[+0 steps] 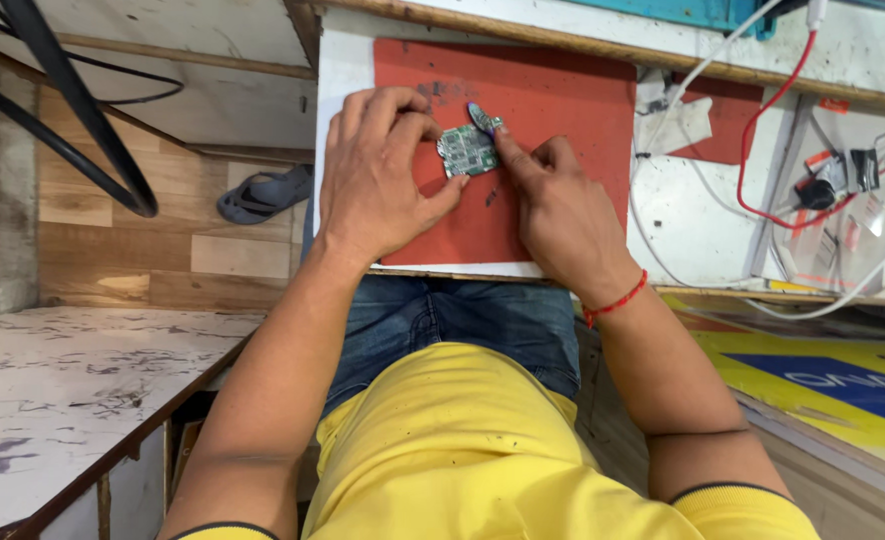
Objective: The person uses a hot air gun to heat a small circuit board placed on a red mat, then uses a purple pen-like tool to scrape and clean the board's surface. The person repeatedly heats and scrapes different areas of the board.
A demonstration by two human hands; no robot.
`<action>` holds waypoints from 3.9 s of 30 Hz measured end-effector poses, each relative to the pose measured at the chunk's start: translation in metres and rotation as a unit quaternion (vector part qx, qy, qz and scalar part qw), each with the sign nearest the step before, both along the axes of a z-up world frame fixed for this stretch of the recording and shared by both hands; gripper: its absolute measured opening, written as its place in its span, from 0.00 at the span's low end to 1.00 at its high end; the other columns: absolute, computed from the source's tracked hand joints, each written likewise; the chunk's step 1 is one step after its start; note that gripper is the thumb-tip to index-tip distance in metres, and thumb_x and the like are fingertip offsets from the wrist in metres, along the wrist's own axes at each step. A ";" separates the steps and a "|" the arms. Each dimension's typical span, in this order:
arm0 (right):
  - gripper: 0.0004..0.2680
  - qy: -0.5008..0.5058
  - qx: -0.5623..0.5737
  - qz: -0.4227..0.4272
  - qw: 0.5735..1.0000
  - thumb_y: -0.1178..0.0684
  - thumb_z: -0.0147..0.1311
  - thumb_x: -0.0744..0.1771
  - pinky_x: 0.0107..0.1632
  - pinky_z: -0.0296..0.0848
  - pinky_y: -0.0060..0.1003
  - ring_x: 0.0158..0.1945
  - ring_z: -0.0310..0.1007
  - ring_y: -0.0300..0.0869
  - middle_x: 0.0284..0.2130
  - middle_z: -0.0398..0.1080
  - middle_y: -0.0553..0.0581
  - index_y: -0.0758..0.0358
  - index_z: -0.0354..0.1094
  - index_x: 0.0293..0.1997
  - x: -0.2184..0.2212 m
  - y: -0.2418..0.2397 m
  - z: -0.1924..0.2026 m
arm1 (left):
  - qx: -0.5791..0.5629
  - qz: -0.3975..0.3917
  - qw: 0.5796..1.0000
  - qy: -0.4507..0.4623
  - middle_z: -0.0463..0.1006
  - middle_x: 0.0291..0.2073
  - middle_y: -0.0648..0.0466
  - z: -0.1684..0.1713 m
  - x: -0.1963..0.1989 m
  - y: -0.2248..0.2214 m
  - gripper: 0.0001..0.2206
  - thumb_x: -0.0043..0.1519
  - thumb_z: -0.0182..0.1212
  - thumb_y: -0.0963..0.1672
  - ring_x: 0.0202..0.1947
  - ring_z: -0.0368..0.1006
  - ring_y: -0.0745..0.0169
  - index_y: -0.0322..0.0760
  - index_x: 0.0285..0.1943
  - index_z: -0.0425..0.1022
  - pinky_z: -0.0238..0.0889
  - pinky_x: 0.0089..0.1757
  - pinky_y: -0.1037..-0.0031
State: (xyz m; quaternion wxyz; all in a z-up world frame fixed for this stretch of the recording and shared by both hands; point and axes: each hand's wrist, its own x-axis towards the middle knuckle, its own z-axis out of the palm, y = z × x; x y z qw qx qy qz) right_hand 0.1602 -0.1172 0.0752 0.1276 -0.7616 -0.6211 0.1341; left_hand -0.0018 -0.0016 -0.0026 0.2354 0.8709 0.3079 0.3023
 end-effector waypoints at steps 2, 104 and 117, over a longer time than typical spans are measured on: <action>0.20 0.003 -0.033 0.011 0.999 0.63 0.44 0.66 0.34 0.73 0.54 0.32 0.73 0.63 0.42 0.69 0.66 0.56 0.65 0.68 -0.002 -0.001 0.002 | -0.003 -0.005 1.000 0.002 0.71 0.52 0.54 0.001 0.000 0.001 0.20 0.49 0.79 0.48 0.58 0.63 0.50 0.38 0.44 0.76 0.58 0.55 0.58; 0.22 -0.039 -0.012 0.045 0.998 0.64 0.46 0.67 0.34 0.73 0.53 0.32 0.73 0.61 0.43 0.68 0.66 0.55 0.64 0.72 -0.004 -0.003 -0.022 | -0.048 -0.032 0.996 -0.063 0.73 0.52 0.50 -0.009 -0.006 0.007 0.28 0.47 0.85 0.44 0.56 0.65 0.47 0.31 0.54 0.78 0.61 0.58 0.61; 0.23 -0.010 0.005 0.072 0.997 0.64 0.48 0.65 0.31 0.73 0.49 0.31 0.74 0.58 0.41 0.69 0.64 0.53 0.65 0.69 0.013 -0.026 -0.046 | -0.003 -0.032 0.999 0.007 0.72 0.54 0.54 0.009 -0.003 0.005 0.22 0.50 0.80 0.47 0.59 0.63 0.47 0.39 0.52 0.80 0.58 0.57 0.58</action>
